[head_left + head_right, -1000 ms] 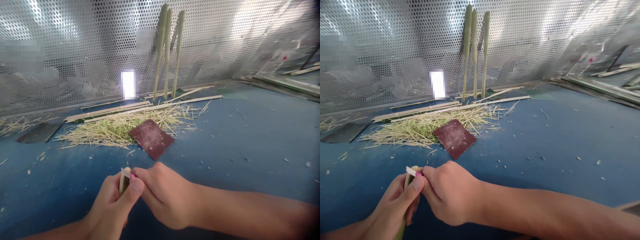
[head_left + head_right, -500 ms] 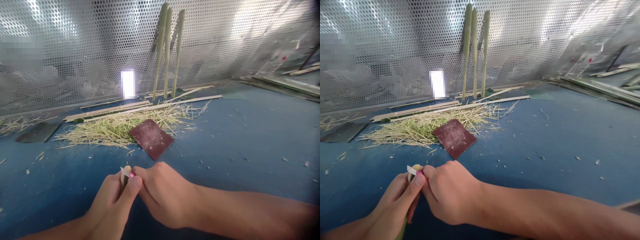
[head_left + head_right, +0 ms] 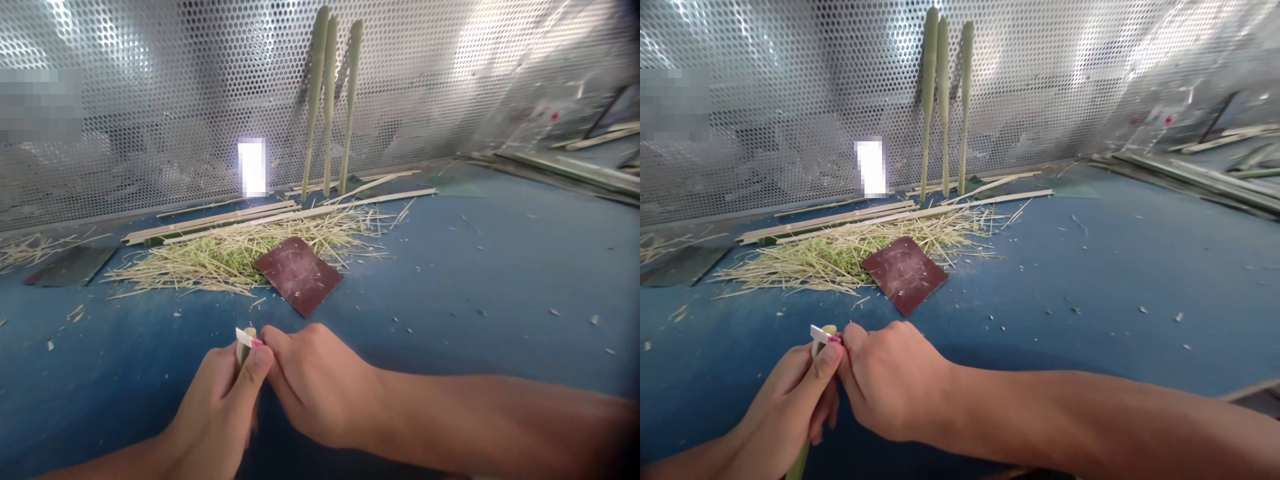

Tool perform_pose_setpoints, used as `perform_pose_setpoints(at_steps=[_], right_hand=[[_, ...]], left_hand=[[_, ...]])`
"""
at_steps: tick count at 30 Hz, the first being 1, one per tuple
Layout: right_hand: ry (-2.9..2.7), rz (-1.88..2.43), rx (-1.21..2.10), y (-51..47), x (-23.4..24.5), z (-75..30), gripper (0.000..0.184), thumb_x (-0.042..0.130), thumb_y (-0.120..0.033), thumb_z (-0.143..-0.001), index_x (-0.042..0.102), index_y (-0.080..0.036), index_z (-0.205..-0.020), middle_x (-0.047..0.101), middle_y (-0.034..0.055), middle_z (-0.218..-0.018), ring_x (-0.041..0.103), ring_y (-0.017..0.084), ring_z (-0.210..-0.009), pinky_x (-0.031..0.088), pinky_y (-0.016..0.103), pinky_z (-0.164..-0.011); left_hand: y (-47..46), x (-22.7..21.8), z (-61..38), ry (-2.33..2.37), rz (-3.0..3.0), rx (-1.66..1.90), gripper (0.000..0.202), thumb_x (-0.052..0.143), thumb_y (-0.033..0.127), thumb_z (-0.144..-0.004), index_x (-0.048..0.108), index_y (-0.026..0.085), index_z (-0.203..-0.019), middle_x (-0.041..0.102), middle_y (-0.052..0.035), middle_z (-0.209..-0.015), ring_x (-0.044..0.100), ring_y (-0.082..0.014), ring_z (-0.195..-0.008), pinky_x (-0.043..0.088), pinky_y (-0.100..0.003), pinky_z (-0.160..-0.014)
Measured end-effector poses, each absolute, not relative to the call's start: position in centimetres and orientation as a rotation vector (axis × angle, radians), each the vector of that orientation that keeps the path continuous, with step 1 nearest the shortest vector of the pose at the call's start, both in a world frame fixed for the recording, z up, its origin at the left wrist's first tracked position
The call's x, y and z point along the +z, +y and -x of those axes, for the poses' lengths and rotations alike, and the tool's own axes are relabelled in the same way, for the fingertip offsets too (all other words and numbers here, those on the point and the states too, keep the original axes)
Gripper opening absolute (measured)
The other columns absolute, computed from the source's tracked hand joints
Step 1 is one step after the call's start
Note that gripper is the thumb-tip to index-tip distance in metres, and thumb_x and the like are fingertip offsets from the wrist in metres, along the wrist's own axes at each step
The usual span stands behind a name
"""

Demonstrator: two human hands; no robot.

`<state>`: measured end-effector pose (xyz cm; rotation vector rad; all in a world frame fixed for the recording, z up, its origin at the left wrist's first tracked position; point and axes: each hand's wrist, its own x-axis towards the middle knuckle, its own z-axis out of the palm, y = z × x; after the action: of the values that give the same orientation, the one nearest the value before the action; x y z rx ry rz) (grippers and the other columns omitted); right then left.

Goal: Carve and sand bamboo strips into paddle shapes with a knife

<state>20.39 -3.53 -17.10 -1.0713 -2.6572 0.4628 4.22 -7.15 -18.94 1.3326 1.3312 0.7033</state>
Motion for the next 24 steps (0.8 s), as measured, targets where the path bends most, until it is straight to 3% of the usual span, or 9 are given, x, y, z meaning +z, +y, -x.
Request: perform_pose_setpoints(at_steps=[7, 11, 14, 19, 24], right_hand=[[-2.595, 1.139, 0.443, -3.5, -17.1, -20.4, 0.022, 0.033, -0.027, -0.097, 0.046, -0.019, -0.081, 0.049, -0.0021, -0.061, 0.019, 0.009, -0.043, 0.016, 0.028, -0.045], [-2.455, 1.084, 0.596, -3.0, -16.3, -20.6, 0.029, 0.027, -0.032, -0.101, 0.041, -0.02, -0.078, 0.051, -0.0013, -0.063, 0.03, 0.009, -0.045, 0.019, 0.027, -0.048], [-2.33, 1.038, 0.757, -2.3, -15.9, -21.0, 0.038, 0.023, -0.037, -0.104, 0.038, -0.021, -0.073, 0.049, -0.002, -0.063, 0.038, 0.009, -0.049, 0.023, 0.026, -0.051], [-2.226, 0.997, 0.891, -0.7, -16.3, -21.9, 0.044, 0.025, -0.043, -0.105, 0.035, -0.022, -0.068, 0.042, -0.0057, -0.057, 0.037, 0.008, -0.05, 0.028, 0.025, -0.053], [-2.241, 0.961, 1.0, 0.5, -16.5, -22.4, 0.049, 0.02, -0.046, -0.105, 0.043, -0.02, -0.071, 0.046, -0.004, -0.06, 0.043, 0.01, -0.055, 0.034, 0.026, -0.057]], left_hand=[[-7.3, -18.5, -4.5, 1.389, -1.265, 0.71, 0.068, 0.036, 0.079, -0.085, 0.043, 0.023, -0.047, 0.038, 0.0015, -0.035, 0.045, -0.0129, -0.036, 0.037, -0.025, -0.041], [-7.1, -18.0, -4.7, 1.312, -1.243, 0.715, 0.072, 0.037, 0.082, -0.082, 0.038, 0.024, -0.038, 0.033, 0.0012, -0.029, 0.045, -0.0133, -0.035, 0.044, -0.027, -0.046], [-6.9, -18.0, -4.5, 1.222, -1.219, 0.707, 0.068, 0.046, 0.081, -0.078, 0.039, 0.024, -0.042, 0.035, 0.0023, -0.029, 0.043, -0.0119, -0.034, 0.046, -0.027, -0.047], [-6.7, -18.5, -4.1, 1.175, -1.182, 0.688, 0.064, 0.047, 0.076, -0.083, 0.045, 0.021, -0.05, 0.045, 0.0001, -0.031, 0.045, -0.0114, -0.034, 0.04, -0.025, -0.045], [-6.5, -18.7, -4.0, 1.114, -1.172, 0.699, 0.059, 0.048, 0.073, -0.085, 0.044, 0.022, -0.055, 0.044, 0.0022, -0.032, 0.043, -0.0103, -0.035, 0.039, -0.024, -0.046]])
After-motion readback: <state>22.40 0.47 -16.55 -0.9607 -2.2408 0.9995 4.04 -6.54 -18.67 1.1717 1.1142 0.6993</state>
